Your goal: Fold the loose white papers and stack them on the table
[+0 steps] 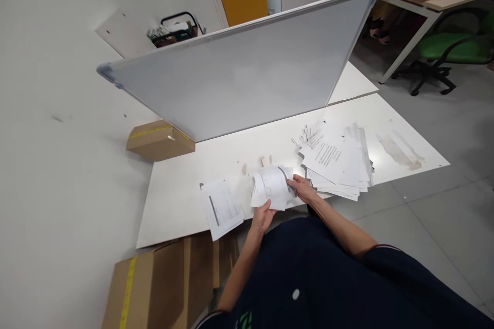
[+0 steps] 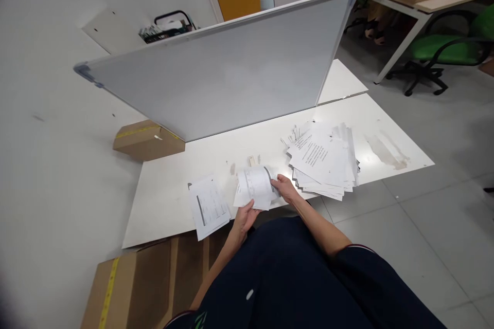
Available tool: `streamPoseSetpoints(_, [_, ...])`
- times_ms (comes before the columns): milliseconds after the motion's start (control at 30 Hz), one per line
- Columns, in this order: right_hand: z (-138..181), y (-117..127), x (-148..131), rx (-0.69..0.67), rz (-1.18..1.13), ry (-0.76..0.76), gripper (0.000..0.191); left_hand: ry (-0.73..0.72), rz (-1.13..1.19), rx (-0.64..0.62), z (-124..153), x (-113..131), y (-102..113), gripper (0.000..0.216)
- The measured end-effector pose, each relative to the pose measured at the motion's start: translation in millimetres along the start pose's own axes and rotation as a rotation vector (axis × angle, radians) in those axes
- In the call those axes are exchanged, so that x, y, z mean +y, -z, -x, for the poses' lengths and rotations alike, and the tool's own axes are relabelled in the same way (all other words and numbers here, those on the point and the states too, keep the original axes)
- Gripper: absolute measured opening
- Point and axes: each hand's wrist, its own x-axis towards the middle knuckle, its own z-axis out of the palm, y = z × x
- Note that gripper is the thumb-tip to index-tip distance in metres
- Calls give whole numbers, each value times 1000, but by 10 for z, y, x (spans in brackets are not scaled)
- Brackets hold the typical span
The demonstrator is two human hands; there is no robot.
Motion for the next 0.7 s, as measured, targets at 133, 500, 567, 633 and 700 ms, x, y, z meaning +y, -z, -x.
streamPoseSetpoints(133, [-76,-14,-154,-105,276,214,23,-29,-289,38,-30,279,314,56])
streamPoseSetpoints(500, [-125,-7,-221,-135,506,483,20,-446,-608,146,-256,504,170,27])
streamPoseSetpoints(567, [-186,-10,-143,-100,440,459,19,-524,-678,154,-232,474,118,22])
streamPoseSetpoints(633, [-267,-6,-33,-66,389,436,18,-571,-693,121,-226,431,77,23])
streamPoseSetpoints(700, [-354,-1,91,-26,367,406,19,-554,-645,114,-251,371,56,29])
